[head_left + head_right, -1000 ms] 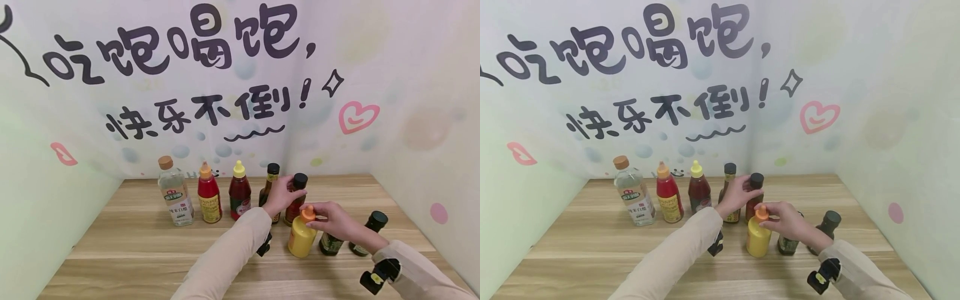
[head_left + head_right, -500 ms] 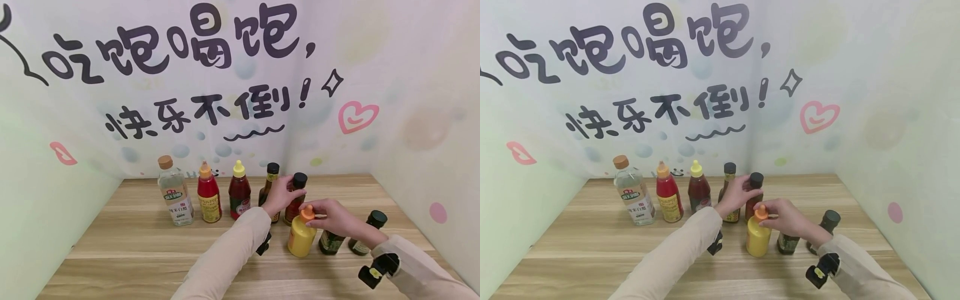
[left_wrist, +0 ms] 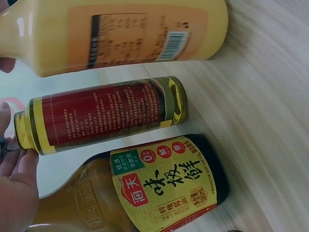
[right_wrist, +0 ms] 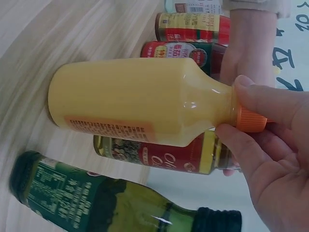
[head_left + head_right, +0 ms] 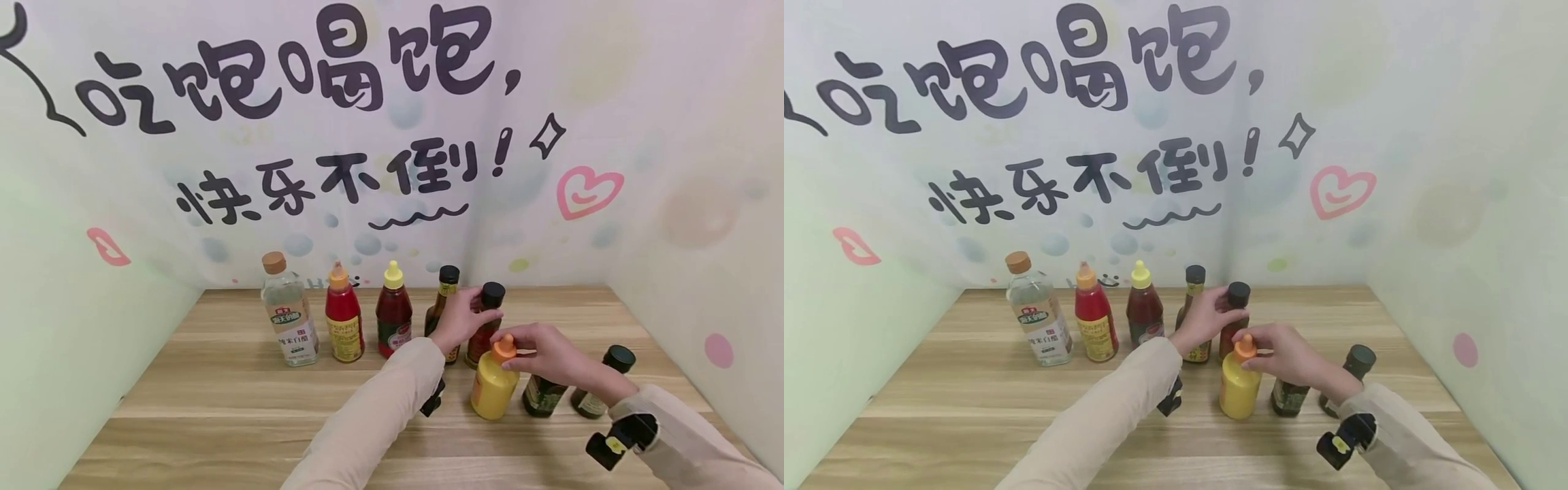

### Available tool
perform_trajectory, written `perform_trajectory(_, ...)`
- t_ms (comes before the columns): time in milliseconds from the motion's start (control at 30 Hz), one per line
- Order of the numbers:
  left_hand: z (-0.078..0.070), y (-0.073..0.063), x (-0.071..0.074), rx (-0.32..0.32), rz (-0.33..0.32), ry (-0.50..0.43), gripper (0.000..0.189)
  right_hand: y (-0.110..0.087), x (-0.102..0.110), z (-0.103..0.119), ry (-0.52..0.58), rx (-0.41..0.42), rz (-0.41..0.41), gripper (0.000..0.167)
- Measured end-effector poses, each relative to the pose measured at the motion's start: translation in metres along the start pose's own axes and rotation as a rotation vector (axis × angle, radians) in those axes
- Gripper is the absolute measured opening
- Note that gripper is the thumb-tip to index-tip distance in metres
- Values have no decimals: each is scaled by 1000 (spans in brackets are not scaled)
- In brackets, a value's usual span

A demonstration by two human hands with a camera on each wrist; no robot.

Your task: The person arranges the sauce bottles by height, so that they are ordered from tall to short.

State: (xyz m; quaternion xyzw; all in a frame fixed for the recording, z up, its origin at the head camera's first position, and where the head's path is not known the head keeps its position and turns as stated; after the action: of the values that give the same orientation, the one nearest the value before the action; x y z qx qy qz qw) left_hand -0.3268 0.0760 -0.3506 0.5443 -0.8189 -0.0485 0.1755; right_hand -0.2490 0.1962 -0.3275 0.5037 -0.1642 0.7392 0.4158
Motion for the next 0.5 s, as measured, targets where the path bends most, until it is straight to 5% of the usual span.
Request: perform_trajectory(500, 3, 2, -1, -12, 10, -1, 25, 6, 25, -11, 5, -72, -31, 36)
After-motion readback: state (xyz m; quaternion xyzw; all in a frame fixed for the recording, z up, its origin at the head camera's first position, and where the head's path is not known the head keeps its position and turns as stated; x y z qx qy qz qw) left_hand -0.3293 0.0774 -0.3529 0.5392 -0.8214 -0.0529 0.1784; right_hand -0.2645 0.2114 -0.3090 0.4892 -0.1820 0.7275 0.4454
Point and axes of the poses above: each hand's wrist, its own y-axis towards the middle knuckle, its own x-axis out of the back of the hand, z = x × y, the point moved 4 cm from there along y, towards the middle knuckle, and after that the axes turned 13 degrees about -y, right-handed, at the moved point
